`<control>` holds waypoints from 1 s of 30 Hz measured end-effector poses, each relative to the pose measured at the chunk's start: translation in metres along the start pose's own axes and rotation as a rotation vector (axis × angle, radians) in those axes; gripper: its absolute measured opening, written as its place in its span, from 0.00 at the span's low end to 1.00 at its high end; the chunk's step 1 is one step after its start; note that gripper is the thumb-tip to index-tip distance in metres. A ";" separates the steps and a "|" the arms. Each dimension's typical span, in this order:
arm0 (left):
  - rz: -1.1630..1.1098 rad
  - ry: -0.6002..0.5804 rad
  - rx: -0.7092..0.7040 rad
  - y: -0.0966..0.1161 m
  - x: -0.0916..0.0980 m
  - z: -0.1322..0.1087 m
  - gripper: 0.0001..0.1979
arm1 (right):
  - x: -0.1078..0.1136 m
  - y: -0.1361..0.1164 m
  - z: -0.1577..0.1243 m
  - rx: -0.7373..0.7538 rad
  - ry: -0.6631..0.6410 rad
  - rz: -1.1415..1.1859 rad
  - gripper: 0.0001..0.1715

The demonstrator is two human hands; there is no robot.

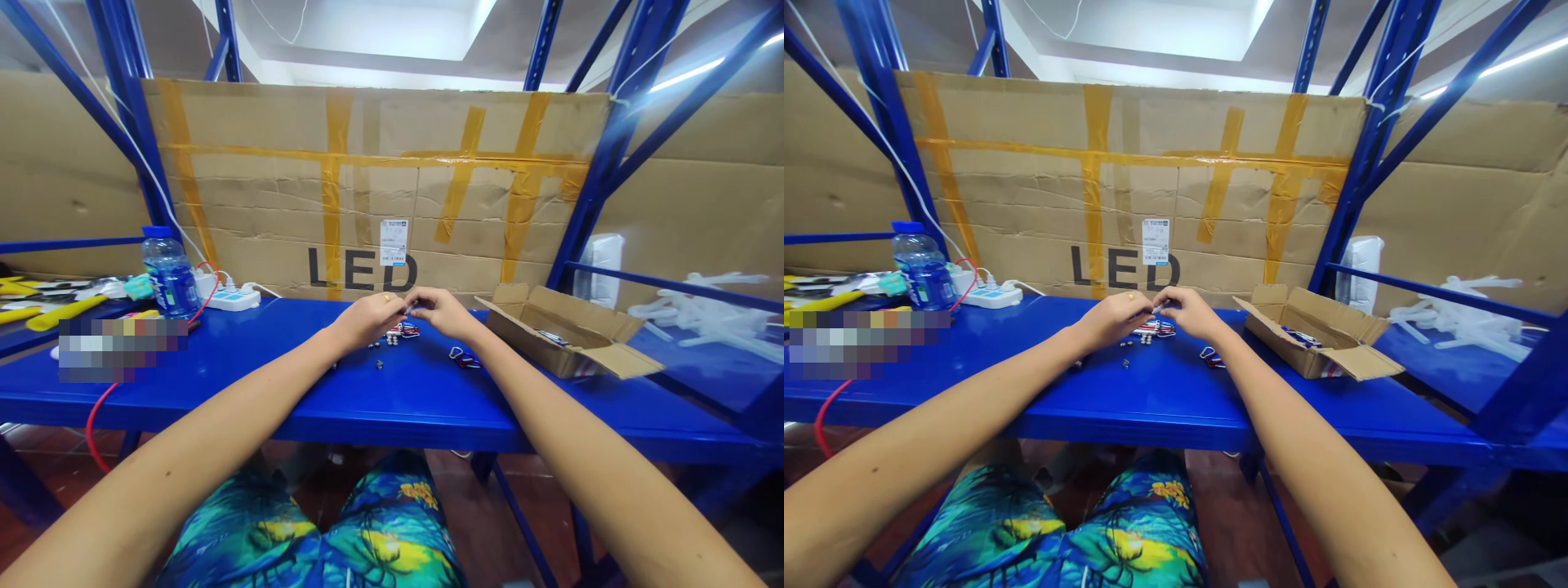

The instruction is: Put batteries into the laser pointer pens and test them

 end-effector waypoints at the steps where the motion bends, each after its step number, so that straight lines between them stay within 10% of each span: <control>1: -0.001 0.009 0.001 0.000 0.000 0.000 0.09 | 0.000 0.001 0.000 -0.014 -0.001 0.017 0.07; 30: -0.093 0.131 0.027 0.004 0.008 0.001 0.05 | -0.012 0.016 -0.001 -0.126 -0.106 0.329 0.10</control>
Point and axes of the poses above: each hand's wrist, its own z-axis towards the middle knuckle, its own x-axis out of the back of the hand, y = z × x, the point moved 5 cm from there along z, towards the middle knuckle, and after that the axes turned 8 degrees about y, right-handed, at the moved point
